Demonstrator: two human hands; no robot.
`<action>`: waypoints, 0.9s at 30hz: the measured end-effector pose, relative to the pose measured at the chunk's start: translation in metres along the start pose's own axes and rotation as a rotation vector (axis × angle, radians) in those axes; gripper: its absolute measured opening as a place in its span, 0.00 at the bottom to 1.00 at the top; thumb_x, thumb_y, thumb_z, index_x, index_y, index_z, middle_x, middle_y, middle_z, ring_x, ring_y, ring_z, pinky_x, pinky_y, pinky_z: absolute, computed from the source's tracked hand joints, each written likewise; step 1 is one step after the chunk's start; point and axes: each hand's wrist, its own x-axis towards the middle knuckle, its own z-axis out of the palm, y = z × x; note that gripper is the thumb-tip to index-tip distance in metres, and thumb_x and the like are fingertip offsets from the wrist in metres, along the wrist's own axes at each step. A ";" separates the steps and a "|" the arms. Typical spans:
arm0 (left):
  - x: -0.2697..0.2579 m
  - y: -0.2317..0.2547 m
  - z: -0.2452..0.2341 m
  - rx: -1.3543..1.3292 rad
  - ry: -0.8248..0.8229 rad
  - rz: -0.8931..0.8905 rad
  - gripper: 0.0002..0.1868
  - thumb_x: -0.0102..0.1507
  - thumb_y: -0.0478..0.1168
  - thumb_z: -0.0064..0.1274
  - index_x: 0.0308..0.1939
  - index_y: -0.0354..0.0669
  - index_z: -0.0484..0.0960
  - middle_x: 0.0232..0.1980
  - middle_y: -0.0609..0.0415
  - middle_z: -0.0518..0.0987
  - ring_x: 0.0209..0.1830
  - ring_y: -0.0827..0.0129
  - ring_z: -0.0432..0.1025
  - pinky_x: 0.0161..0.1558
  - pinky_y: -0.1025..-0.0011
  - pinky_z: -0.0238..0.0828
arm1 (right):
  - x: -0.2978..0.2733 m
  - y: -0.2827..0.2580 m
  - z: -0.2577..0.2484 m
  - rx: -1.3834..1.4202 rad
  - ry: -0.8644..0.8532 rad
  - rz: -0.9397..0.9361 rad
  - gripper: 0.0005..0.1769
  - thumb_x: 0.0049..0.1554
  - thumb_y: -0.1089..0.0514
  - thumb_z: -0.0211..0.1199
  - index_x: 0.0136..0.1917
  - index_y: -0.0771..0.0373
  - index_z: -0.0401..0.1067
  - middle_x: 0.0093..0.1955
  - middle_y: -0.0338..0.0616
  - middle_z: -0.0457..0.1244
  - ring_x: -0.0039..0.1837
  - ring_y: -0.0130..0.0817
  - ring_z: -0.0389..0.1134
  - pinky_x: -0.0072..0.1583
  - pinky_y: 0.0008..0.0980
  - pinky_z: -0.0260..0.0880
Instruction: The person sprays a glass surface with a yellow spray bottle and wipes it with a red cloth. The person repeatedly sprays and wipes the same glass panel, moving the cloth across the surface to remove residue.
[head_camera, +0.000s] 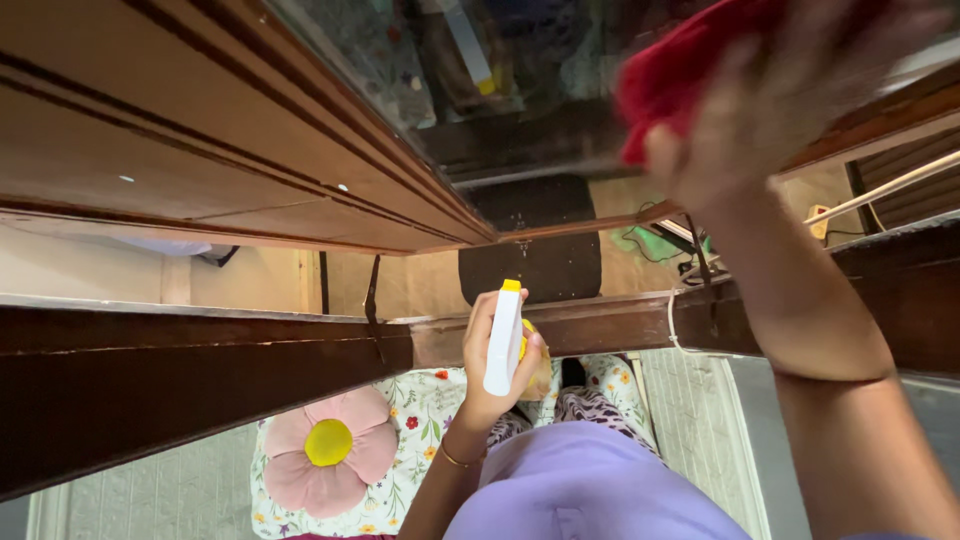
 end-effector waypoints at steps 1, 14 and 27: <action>0.001 -0.001 0.001 -0.010 0.002 -0.002 0.22 0.61 0.26 0.54 0.60 0.31 0.73 0.56 0.49 0.71 0.38 0.74 0.73 0.44 0.75 0.72 | 0.003 0.000 -0.001 -0.008 -0.004 -0.031 0.42 0.65 0.27 0.27 0.87 0.41 0.34 0.89 0.38 0.29 0.88 0.48 0.23 0.81 0.66 0.25; 0.007 -0.004 0.000 0.060 0.015 0.031 0.25 0.58 0.26 0.54 0.60 0.30 0.74 0.53 0.49 0.71 0.40 0.72 0.72 0.47 0.74 0.71 | -0.160 -0.058 0.041 0.011 -0.095 -0.642 0.33 0.77 0.38 0.41 0.88 0.52 0.49 0.90 0.43 0.37 0.89 0.49 0.31 0.84 0.59 0.22; 0.003 -0.004 0.000 0.155 0.032 0.133 0.24 0.61 0.25 0.54 0.62 0.29 0.72 0.57 0.48 0.73 0.49 0.67 0.70 0.53 0.72 0.69 | -0.327 -0.038 0.073 0.065 -0.439 -1.005 0.32 0.68 0.51 0.37 0.83 0.58 0.51 0.86 0.39 0.44 0.86 0.30 0.38 0.81 0.52 0.23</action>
